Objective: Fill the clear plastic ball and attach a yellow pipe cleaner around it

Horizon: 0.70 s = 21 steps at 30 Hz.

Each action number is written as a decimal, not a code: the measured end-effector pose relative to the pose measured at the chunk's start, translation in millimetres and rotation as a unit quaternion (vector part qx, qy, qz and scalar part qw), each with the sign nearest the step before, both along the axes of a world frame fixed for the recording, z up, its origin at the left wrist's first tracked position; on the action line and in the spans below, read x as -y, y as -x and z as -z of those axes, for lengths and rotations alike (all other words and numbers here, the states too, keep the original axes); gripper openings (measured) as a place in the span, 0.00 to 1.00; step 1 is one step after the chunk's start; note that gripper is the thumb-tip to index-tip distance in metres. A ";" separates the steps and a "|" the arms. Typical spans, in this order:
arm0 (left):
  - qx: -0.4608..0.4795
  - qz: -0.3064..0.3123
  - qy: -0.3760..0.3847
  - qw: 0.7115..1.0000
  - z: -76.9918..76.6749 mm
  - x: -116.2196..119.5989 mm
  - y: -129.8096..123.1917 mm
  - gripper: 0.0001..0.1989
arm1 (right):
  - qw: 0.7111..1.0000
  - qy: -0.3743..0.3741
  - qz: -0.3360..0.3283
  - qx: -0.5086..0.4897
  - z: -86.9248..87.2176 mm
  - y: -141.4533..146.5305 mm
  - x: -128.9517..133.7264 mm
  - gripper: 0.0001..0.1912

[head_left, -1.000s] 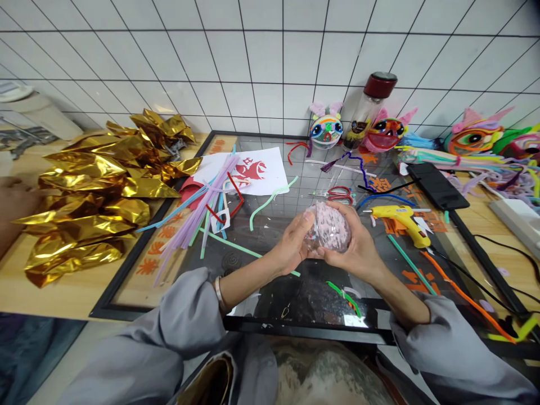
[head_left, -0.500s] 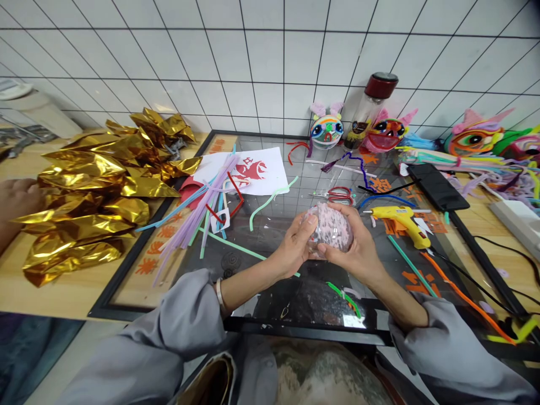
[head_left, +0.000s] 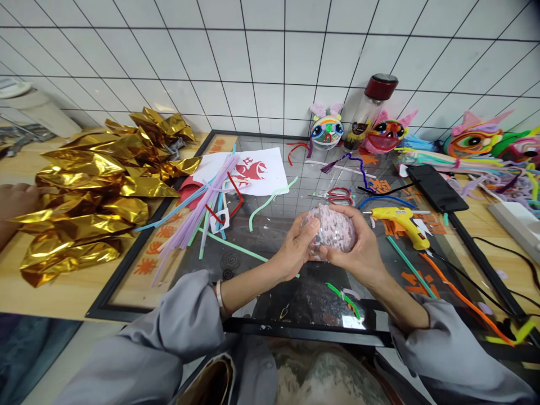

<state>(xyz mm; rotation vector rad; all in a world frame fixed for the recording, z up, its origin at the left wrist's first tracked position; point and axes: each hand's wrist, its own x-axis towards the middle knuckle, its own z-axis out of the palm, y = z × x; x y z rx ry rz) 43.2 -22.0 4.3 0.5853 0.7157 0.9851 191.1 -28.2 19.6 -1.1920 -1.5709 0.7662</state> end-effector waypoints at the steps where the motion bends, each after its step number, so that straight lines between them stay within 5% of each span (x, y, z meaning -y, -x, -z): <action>1: 0.000 0.003 0.002 1.000 0.3 -0.1 0.3 0.34 | 1.000 0.004 -0.009 -0.006 -0.2 -1.3 -0.3 0.32; 21: 0.004 -0.003 -0.014 1.000 -1.6 -0.5 0.9 0.34 | 0.995 0.036 -0.081 -0.044 1.4 -15.0 -1.1 0.36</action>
